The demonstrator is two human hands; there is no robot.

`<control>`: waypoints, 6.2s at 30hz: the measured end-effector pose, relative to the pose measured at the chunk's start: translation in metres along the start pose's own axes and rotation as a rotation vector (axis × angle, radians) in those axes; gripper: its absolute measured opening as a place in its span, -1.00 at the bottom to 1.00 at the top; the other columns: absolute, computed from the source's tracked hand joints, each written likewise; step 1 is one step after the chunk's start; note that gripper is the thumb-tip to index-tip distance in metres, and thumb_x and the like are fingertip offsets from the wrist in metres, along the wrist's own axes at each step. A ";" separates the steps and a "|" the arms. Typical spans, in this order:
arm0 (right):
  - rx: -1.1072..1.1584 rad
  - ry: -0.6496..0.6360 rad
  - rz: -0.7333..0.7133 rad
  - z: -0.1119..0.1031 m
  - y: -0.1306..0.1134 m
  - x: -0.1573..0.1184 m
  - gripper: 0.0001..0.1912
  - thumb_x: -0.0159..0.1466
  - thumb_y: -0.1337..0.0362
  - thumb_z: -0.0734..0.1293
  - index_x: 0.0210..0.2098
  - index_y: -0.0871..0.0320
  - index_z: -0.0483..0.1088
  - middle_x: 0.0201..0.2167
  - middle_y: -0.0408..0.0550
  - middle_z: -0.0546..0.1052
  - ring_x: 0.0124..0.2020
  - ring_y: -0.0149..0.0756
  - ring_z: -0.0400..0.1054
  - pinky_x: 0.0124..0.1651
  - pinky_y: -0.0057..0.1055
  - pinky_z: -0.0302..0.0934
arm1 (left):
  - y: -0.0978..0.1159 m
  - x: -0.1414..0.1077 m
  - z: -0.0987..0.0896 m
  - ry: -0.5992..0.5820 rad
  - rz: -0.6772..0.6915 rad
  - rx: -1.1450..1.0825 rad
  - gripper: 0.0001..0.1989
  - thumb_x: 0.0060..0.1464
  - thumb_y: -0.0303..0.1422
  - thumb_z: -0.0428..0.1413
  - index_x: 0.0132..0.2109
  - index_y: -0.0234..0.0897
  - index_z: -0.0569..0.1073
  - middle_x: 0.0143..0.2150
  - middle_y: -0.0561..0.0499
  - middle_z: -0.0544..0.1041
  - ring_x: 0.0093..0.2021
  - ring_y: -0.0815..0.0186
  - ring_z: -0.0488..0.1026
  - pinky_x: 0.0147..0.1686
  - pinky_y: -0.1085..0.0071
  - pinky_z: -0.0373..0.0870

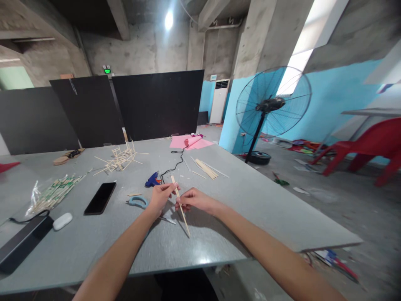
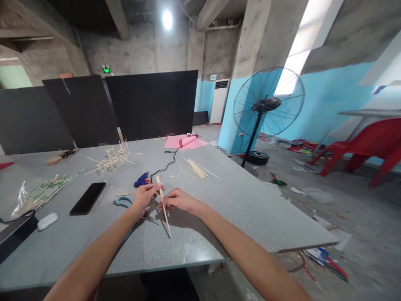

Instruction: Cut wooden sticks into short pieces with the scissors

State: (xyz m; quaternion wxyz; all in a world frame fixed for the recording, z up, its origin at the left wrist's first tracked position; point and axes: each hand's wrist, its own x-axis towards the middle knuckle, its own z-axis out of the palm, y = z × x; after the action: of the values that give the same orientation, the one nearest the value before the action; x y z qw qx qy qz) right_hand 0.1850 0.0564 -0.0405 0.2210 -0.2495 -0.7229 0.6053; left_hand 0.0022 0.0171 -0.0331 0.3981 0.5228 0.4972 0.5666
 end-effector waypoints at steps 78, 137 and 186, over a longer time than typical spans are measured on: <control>-0.069 -0.016 -0.030 0.000 0.005 0.003 -0.47 0.21 -0.17 0.46 -0.35 0.24 0.66 -0.42 0.04 0.62 -0.50 -0.41 0.31 -0.41 -0.42 0.16 | -0.005 0.001 0.000 -0.019 -0.010 0.048 -0.50 -0.05 0.08 0.32 -0.33 -0.34 0.71 -0.49 -0.01 0.51 -0.50 0.40 0.28 -0.44 0.45 0.17; 0.029 -0.861 0.271 -0.054 0.004 -0.016 -0.43 0.18 -0.16 0.52 -0.33 0.33 0.64 -0.41 0.12 0.68 -0.58 -0.41 0.39 -0.55 -0.53 0.23 | 0.036 -0.056 0.023 -1.126 -0.724 -0.215 -0.62 0.19 -0.04 0.27 -0.28 -0.21 0.33 -0.56 0.25 0.00 -0.66 0.53 -0.19 -0.66 0.48 -0.36; -0.406 0.141 -0.199 -0.036 0.003 -0.007 -0.60 0.26 -0.06 0.45 -0.39 0.17 0.66 -0.56 -0.10 0.49 -0.53 -0.41 0.18 -0.45 -0.42 0.00 | 0.016 -0.018 -0.003 -0.531 0.058 0.371 -0.67 0.10 -0.17 0.19 -0.31 -0.35 0.71 -0.53 0.08 0.43 -0.49 0.38 0.25 -0.40 0.43 0.16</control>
State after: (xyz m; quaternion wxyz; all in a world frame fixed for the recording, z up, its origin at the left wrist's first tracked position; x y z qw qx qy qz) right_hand 0.2127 0.0796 -0.0372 0.2750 -0.2581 -0.8336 0.4036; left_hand 0.0026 -0.0036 -0.0204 0.3956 0.7300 0.4557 0.3209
